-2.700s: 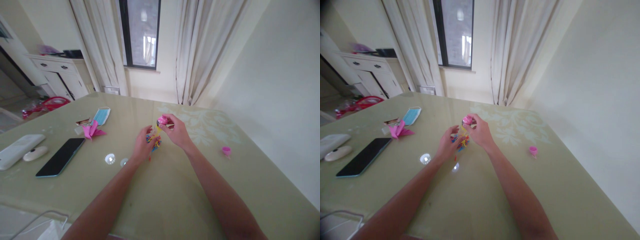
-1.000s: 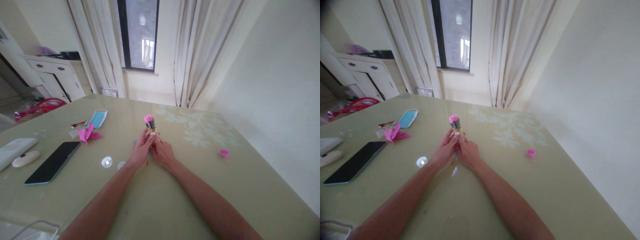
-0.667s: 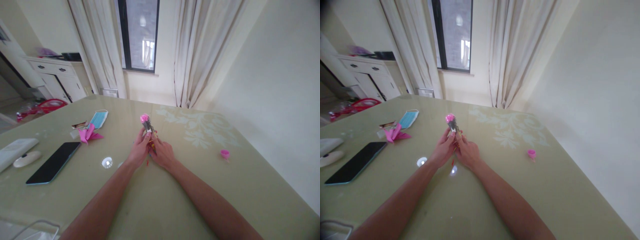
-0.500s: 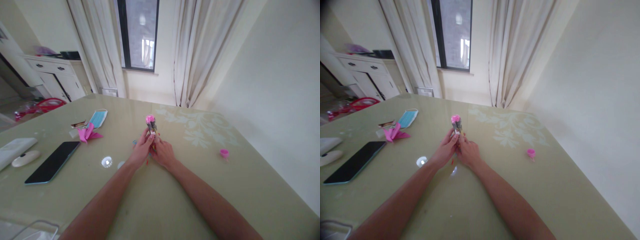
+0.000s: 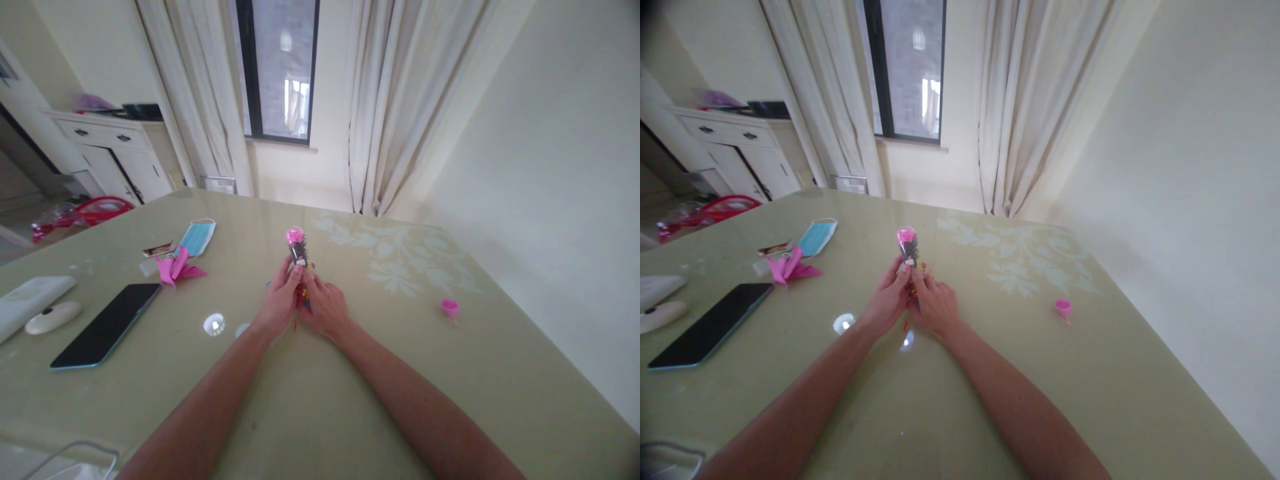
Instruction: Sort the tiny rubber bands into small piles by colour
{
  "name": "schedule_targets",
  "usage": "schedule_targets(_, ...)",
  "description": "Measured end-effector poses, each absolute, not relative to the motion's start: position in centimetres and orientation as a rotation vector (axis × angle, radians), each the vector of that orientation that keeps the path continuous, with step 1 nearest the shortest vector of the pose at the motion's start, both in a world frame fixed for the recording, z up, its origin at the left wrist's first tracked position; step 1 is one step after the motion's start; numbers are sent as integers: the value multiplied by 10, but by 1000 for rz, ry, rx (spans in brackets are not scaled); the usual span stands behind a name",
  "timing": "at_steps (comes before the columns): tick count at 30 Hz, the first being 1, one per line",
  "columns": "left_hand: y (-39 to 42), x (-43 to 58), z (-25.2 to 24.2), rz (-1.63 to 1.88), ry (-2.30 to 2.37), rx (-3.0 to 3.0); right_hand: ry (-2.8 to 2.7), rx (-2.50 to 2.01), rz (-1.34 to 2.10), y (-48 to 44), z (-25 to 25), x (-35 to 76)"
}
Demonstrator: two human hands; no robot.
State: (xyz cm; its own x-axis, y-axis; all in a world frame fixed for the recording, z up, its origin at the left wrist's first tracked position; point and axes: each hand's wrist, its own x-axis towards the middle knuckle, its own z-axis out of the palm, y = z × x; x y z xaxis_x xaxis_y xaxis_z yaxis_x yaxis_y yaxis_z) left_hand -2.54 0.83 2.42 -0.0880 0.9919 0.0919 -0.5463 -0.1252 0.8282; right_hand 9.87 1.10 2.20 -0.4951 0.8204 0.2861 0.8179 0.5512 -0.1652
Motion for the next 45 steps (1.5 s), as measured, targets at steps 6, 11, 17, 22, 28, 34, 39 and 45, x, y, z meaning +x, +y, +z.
schedule_targets(6,8,-21,18,1491,745,958,-2420,-1506,57,14,19,97)
schedule_targets(11,11,-26,18,1566,748,836,-2483,-1408,77,12,24,97)
schedule_targets(17,11,-31,25,1589,759,759,-2488,-1317,15,11,23,97)
schedule_targets(22,9,-30,30,1620,735,719,-2459,-1247,26,12,21,98)
schedule_targets(28,10,-31,31,1621,716,660,-2373,-1138,6,14,19,100)
schedule_targets(34,11,-28,28,1623,709,650,-2298,-1092,-55,20,11,104)
schedule_targets(39,12,-26,26,1645,725,650,-2223,-1043,-66,23,5,109)
schedule_targets(45,18,-34,24,1711,781,697,-2265,-1079,-1,23,6,108)
